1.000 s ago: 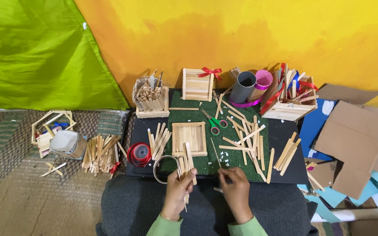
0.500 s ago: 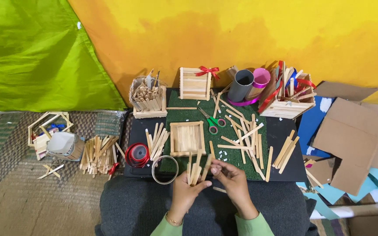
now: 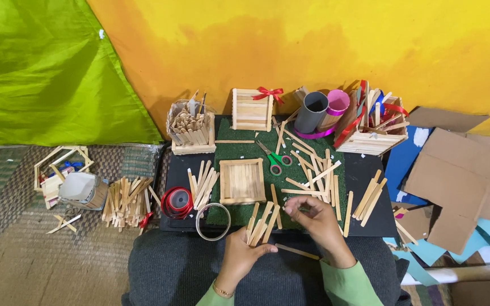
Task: The person assembles a small structure using popsicle sticks and glue.
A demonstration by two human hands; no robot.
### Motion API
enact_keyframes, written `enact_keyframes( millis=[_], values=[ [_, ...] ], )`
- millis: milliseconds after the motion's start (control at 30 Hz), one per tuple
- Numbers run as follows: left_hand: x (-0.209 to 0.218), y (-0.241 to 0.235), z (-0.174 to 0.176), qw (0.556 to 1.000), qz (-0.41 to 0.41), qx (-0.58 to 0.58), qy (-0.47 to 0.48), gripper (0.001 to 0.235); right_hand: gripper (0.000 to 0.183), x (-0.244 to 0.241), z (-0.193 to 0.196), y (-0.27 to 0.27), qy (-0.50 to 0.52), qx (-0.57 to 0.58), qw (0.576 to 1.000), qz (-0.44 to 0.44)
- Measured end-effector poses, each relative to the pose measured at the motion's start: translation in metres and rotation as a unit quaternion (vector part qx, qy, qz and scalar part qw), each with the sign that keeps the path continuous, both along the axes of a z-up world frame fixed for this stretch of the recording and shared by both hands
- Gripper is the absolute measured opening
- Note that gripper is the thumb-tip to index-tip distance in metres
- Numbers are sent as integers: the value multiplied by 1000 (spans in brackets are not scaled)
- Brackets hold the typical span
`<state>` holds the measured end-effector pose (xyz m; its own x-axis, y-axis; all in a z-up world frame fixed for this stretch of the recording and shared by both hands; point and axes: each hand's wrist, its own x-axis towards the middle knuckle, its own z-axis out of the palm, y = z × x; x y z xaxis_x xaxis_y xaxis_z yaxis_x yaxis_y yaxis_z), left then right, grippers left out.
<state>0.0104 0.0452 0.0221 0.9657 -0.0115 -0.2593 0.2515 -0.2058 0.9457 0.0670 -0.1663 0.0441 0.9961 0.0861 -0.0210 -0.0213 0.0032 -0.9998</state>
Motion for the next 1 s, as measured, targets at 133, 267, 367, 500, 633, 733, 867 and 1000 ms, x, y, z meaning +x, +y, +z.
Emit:
enact_keyframes(
  millis=[133, 267, 367, 500, 633, 733, 867, 1000],
  values=[
    [0, -1, -3, 1000, -25, 16, 2, 43, 38, 0, 11, 2, -16, -31, 999, 41],
    [5, 1, 3, 998, 38, -56, 20, 36, 9, 11, 16, -24, -59, -114, 992, 1],
    [11, 19, -7, 969, 150, -196, 1, 31, 9, 29, 47, -81, -165, -118, 968, -145],
    [12, 40, 5, 926, 249, -283, -34, 17, 8, 70, 96, -155, -358, -236, 810, -401],
    [12, 36, 3, 920, 248, -302, -35, 21, 11, 112, 113, -155, -387, -323, 771, -388],
    [10, 32, 3, 929, 225, -294, -15, 29, 19, 135, 106, -149, -374, -367, 783, -335],
    [10, 36, 6, 923, 233, -305, -12, 26, 12, 153, 92, -160, -358, -462, 750, -310],
    [11, 41, -1, 919, 242, -309, -23, 23, 17, 159, 86, -179, -348, -518, 738, -257]
  ],
)
